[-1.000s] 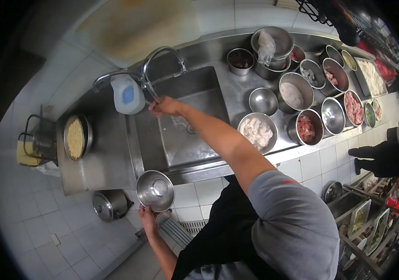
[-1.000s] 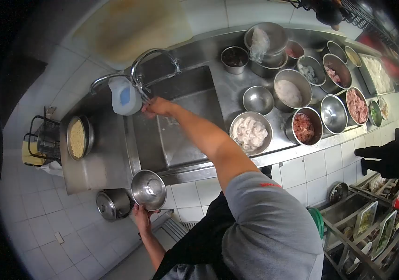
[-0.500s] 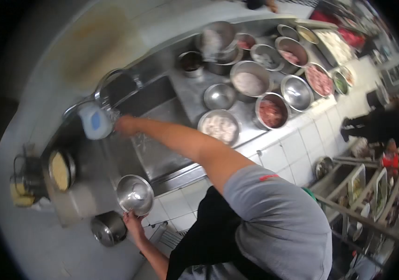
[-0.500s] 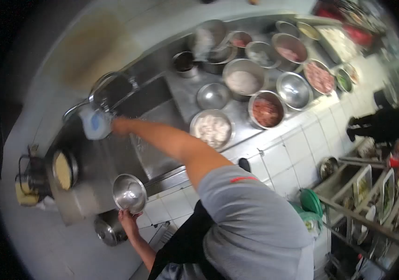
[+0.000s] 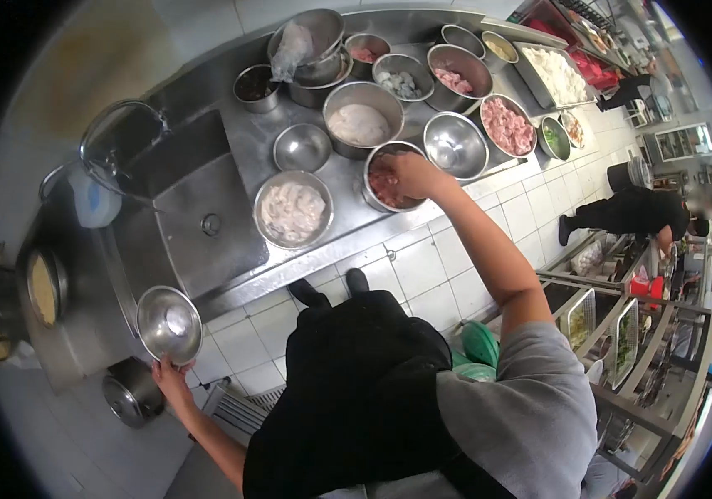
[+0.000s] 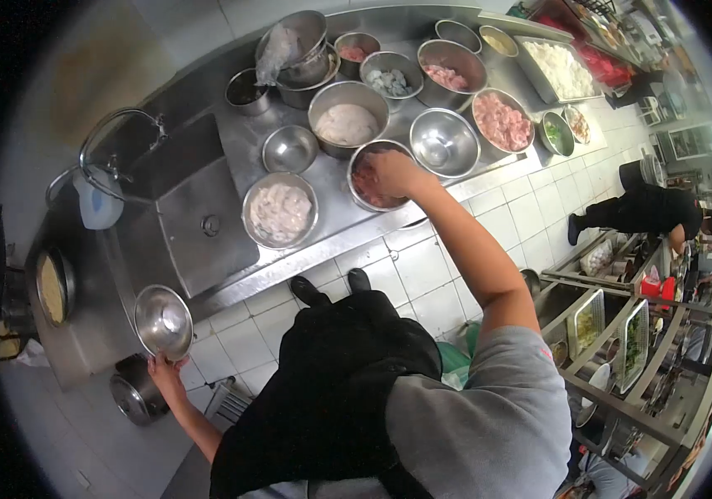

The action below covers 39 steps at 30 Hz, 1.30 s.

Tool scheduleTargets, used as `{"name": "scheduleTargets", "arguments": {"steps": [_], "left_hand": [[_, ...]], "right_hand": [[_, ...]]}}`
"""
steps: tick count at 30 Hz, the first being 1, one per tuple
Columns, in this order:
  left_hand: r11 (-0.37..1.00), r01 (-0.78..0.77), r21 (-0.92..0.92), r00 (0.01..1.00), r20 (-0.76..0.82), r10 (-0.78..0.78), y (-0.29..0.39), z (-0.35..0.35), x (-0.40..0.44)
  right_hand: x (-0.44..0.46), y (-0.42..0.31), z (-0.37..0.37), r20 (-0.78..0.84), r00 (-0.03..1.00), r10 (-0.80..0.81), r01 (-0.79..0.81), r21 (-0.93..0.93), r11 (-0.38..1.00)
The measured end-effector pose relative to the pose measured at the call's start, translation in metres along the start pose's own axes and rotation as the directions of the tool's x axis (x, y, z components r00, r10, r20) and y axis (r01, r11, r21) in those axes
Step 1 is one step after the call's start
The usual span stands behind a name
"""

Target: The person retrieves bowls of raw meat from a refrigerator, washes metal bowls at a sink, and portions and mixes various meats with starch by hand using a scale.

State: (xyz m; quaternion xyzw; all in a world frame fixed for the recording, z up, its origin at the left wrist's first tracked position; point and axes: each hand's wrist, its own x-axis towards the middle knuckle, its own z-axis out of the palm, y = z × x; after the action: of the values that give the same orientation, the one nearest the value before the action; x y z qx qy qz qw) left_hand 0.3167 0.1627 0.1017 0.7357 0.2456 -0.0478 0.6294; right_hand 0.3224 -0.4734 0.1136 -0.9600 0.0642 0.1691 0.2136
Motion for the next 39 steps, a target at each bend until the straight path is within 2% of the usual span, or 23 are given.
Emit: {"name": "scheduleTargets", "arguments": {"steps": [2, 3, 6, 7, 8, 9, 10, 11, 12, 13, 14, 16, 17, 18, 20, 21, 23, 27, 30, 32, 35, 37, 39], "left_hand": [[0.996, 0.04, -0.082, 0.996, 0.086, -0.033, 0.016, 0.035, -0.011], [0.996, 0.037, -0.08, 0.996, 0.08, -0.031, 0.01, 0.044, -0.011], [0.994, -0.082, 0.071, 0.992, 0.104, 0.075, -0.002, 0.079, -0.019], [1.0, -0.021, 0.016, 0.997, 0.072, 0.02, 0.014, 0.108, -0.039], [0.998, 0.034, -0.047, 0.999, 0.038, -0.033, 0.025, 0.133, -0.054], [0.998, 0.03, -0.051, 0.999, 0.023, -0.029, 0.029, 0.148, -0.062], [0.997, 0.051, -0.054, 0.993, 0.112, -0.045, 0.031, 0.16, -0.07], [0.996, 0.074, -0.054, 0.977, 0.203, -0.061, 0.032, 0.172, -0.076], [0.996, 0.076, -0.056, 0.978, 0.197, -0.064, 0.032, 0.183, -0.082], [0.998, 0.057, -0.029, 0.955, 0.294, -0.046, 0.032, 0.194, -0.087], [0.999, 0.032, -0.007, 0.921, 0.39, -0.027, 0.034, 0.206, -0.092], [0.999, 0.019, -0.026, 0.899, 0.437, -0.006, 0.043, 0.232, -0.106], [0.999, 0.016, -0.033, 0.872, 0.49, 0.002, 0.046, 0.243, -0.111], [0.999, 0.012, -0.039, 0.871, 0.492, 0.008, 0.049, 0.253, -0.114], [0.999, -0.047, -0.01, 0.822, 0.567, 0.045, 0.052, 0.271, -0.117], [0.997, -0.083, 0.01, 0.813, 0.579, 0.062, 0.051, 0.279, -0.115], [0.994, -0.11, 0.02, 0.796, 0.6, 0.076, 0.057, 0.297, -0.115], [0.975, -0.214, 0.057, 0.772, 0.622, 0.133, 0.072, 0.336, -0.118], [0.955, -0.29, 0.061, 0.732, 0.657, 0.18, 0.084, 0.356, -0.122], [0.937, -0.334, 0.099, 0.801, 0.554, 0.227, 0.091, 0.364, -0.127], [0.945, -0.318, 0.076, 0.728, 0.659, 0.192, 0.102, 0.341, -0.115], [0.948, -0.298, 0.109, 0.745, 0.648, 0.16, 0.095, 0.323, -0.101], [0.951, -0.27, 0.151, 0.77, 0.628, 0.119, 0.083, 0.304, -0.086]], "right_hand": [[-0.007, 0.008, 0.022, -0.172, 0.959, -0.225, 0.185, -0.22, 0.958], [0.004, 0.02, 0.045, -0.18, 0.952, -0.247, 0.18, -0.323, 0.929], [0.04, 0.041, 0.07, -0.159, 0.969, -0.187, 0.112, -0.393, 0.913], [0.035, 0.037, 0.049, -0.085, 0.96, -0.268, 0.208, -0.425, 0.881], [0.039, 0.041, 0.034, -0.087, 0.955, -0.283, 0.221, -0.428, 0.877], [0.046, 0.049, 0.021, -0.035, 0.947, -0.32, 0.296, -0.297, 0.908], [0.045, 0.053, 0.011, 0.016, 0.933, -0.36, 0.358, -0.157, 0.92], [0.036, 0.05, -0.006, 0.02, 0.929, -0.37, 0.368, -0.158, 0.916], [0.022, 0.043, -0.027, 0.111, 0.966, -0.234, 0.208, 0.203, 0.957], [0.011, 0.038, -0.042, 0.242, 0.962, -0.129, -0.013, 0.513, 0.858], [0.004, 0.035, -0.05, 0.239, 0.961, -0.136, -0.004, 0.509, 0.861], [-0.009, 0.03, -0.061, 0.213, 0.963, -0.164, -0.09, 0.831, 0.549], [-0.014, 0.03, -0.062, 0.226, 0.96, -0.164, -0.131, 0.883, 0.451], [-0.013, 0.033, -0.062, 0.222, 0.961, -0.163, -0.126, 0.882, 0.455], [-0.014, 0.04, -0.062, 0.248, 0.954, -0.167, -0.187, 0.931, 0.313], [-0.015, 0.045, -0.063, 0.243, 0.956, -0.162, -0.183, 0.931, 0.315], [-0.026, 0.039, -0.074, 0.193, 0.953, -0.232, -0.148, 0.969, 0.199], [-0.038, 0.034, -0.09, 0.147, 0.97, -0.193, -0.113, 0.978, 0.175], [-0.057, 0.01, -0.109, 0.104, 0.943, -0.317, -0.043, 0.98, 0.194], [-0.063, 0.001, -0.112, 0.1, 0.922, -0.374, -0.009, 0.971, 0.239], [-0.059, 0.008, -0.101, 0.045, 0.956, -0.291, 0.027, 0.971, 0.238], [-0.055, 0.017, -0.092, 0.013, 0.974, -0.228, 0.049, 0.963, 0.264], [-0.049, 0.024, -0.08, -0.002, 0.993, -0.115, 0.052, 0.9, 0.433]]}}
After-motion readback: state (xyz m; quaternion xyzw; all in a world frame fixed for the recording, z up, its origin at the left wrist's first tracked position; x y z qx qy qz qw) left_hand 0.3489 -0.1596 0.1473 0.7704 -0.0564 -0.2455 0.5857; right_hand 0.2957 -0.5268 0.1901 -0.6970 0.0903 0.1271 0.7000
